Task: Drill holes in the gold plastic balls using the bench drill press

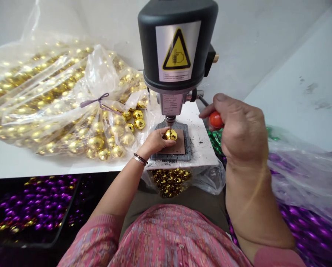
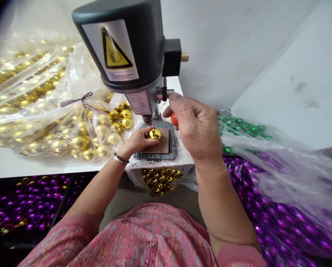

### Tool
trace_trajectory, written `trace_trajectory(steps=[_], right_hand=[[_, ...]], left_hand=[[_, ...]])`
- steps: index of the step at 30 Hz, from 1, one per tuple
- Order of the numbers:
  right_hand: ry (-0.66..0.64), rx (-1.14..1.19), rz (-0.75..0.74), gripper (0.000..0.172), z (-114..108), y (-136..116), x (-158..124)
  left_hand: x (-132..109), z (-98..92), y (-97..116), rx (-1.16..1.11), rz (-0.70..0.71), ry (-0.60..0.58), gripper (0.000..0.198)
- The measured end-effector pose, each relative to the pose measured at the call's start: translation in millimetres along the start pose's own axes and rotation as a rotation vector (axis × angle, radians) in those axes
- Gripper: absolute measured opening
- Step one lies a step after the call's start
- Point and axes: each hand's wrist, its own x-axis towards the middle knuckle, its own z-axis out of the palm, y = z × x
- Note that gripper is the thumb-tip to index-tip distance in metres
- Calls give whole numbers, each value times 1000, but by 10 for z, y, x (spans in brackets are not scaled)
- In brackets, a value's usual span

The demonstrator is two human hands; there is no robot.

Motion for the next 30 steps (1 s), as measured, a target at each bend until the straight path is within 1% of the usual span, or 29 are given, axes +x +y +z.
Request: trace_trajectory(steps=[2,4,7,8,11,14,17,22,25,28,30], right_hand=[[27,-8,30,45,22,-22,-32],[56,-16,39,43,51,-31,-69],[60,-41,23,26,94,9,-124],[63,-47,10,24,107,36,-141],[97,-63,-40,34,149,134,-177],[136,-85,-74,34,193,222,-199],[200,-105,-126,33,233,288,-216],[261,-162,-244,35,291,406,-237],[296,-167,-294,36,345,580,-261],[307,-171,-324,35,401,780,-298],[322,-147,-319,35,408,808,-306]], left_hand=[[-1,-2,9,5,3,-1,61],[-5,-1,16,11,6,10,60],[-15,5,19,16,7,23,60],[-18,8,16,15,12,21,59],[-18,22,-11,7,46,9,53],[-11,41,-53,-2,79,2,47],[-7,56,-78,1,98,3,46],[-24,61,-61,38,76,40,46],[-37,62,-46,42,66,52,44],[-45,64,-33,30,71,41,42],[-50,65,-23,23,70,29,40]])
